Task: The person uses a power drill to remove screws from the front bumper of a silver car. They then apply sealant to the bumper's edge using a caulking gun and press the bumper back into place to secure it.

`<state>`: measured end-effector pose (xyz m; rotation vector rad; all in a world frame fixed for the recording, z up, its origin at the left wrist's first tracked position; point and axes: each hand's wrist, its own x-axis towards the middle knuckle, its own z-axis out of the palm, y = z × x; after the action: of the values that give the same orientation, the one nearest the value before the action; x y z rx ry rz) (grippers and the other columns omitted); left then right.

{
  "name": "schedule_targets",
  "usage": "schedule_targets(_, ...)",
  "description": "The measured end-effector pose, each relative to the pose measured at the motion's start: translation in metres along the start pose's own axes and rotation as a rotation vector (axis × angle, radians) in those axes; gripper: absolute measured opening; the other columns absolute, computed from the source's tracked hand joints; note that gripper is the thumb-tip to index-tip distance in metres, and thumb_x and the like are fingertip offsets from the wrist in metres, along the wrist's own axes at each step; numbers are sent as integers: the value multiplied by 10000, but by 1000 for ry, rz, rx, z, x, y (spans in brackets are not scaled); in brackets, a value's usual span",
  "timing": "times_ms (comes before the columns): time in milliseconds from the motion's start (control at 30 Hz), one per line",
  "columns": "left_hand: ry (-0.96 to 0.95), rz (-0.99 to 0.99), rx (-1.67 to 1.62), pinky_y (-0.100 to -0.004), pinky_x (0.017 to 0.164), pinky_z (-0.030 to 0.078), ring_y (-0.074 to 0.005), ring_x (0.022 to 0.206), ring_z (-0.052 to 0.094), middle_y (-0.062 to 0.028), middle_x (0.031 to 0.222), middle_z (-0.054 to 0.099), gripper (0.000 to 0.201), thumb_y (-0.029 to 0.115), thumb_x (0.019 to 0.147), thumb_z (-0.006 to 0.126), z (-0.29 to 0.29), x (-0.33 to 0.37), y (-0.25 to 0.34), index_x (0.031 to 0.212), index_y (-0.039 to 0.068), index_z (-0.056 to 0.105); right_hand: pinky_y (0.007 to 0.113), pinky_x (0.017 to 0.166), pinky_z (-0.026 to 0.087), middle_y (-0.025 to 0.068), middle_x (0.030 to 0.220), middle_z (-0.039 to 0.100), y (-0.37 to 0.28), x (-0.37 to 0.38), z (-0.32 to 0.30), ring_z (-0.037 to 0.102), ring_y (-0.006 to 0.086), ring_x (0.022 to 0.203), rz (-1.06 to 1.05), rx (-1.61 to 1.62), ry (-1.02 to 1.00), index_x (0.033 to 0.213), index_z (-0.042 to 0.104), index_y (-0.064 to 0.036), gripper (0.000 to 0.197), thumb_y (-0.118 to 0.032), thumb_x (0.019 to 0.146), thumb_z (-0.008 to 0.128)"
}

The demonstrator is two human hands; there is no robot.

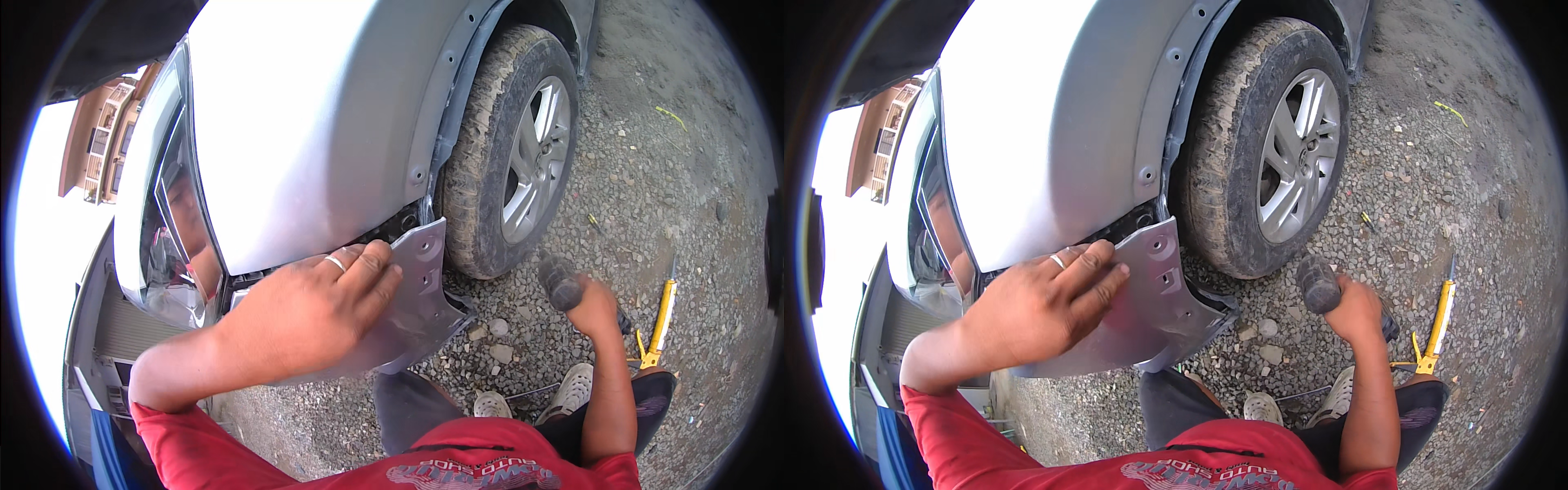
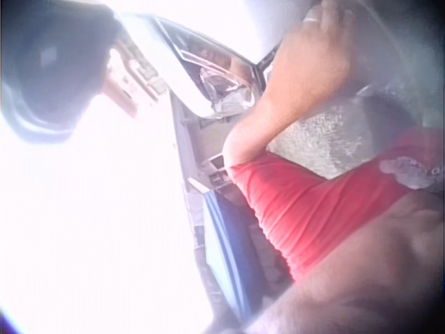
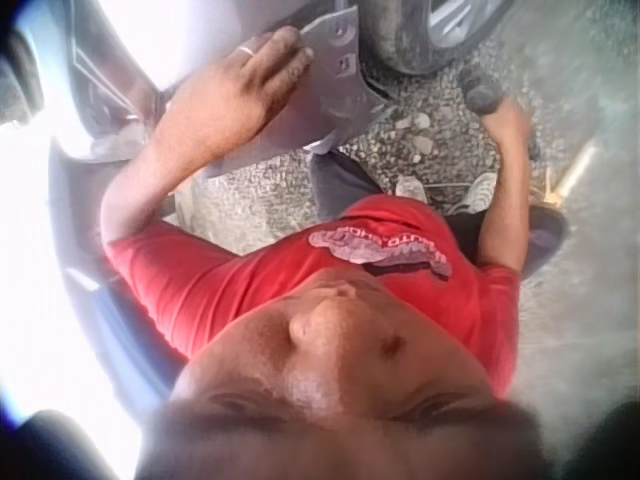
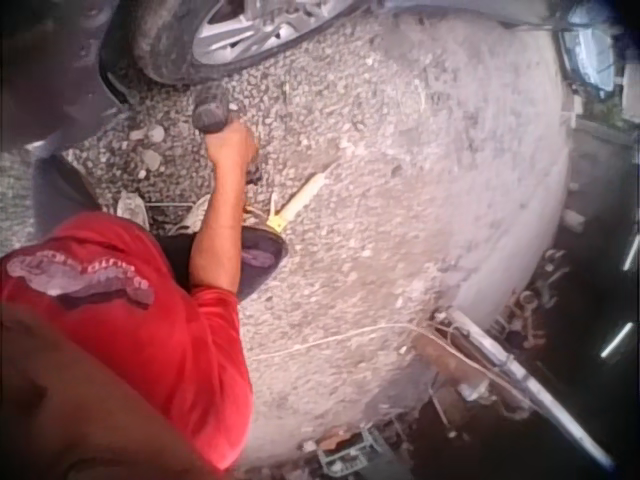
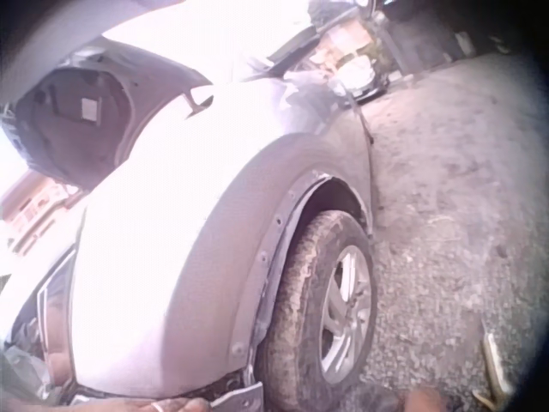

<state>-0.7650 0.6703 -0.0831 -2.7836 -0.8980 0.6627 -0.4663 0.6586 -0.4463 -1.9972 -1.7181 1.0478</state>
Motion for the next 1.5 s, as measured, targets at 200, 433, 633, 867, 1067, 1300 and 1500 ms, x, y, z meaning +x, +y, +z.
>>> schedule_targets(200,620,57,88,-419,798,673,-286,992,757,-57,902,680,298,74,728,808,-2,-52,24,1022,29,789,504,961,591,248,1138,777,41,20,51,744,432,1090,244,-261,-169,1161,776,-56,373,-202,819,756)
schedule_targets(433,559,-299,-111,-526,976,602,-294,1049,730,-60,963,650,369,151,730,836,58,-90,60,1092,91,798,487,1127,495,247,1363,692,64,39,111,655,399,1298,208,-431,-332,1435,610,3,668,-248,841,784)
schedule_targets(633,524,-619,153,-620,1190,414,-338,1266,638,-86,1132,616,508,248,732,887,90,-90,70,1208,101,783,488,1241,359,233,1521,583,107,69,145,532,393,1441,240,-493,-335,1630,378,22,944,-248,838,815)
schedule_targets(867,639,-627,230,-587,1203,414,-332,1257,644,-88,1146,606,531,291,746,922,91,-75,61,1211,74,787,489,1241,363,208,1667,396,156,99,163,439,398,1521,365,-486,-495,1622,351,-12,1006,-306,825,890)
schedule_targets(1067,758,-690,151,-511,1166,482,-240,1249,683,-37,1148,674,432,232,773,903,96,-73,59,1172,108,795,464,1066,539,262,1425,665,43,105,105,671,412,1274,-112,-479,-613,1404,634,35,622,-345,928,757)
schedule_targets(1300,886,-631,59,-504,1120,528,-301,1238,686,-97,1132,717,407,171,783,881,82,-74,51,1157,51,777,418,784,600,157,962,759,-167,-8,-74,751,330,887,-837,292,-430,1147,722,-19,258,-169,939,757)
schedule_targets(1500,980,-629,-6,-497,1108,544,-327,1217,693,-112,1143,713,407,90,771,863,86,-71,50,1163,42,764,408,705,585,105,902,717,-251,-80,-109,718,302,800,-1464,378,-262,1004,730,-42,165,-106,867,797)
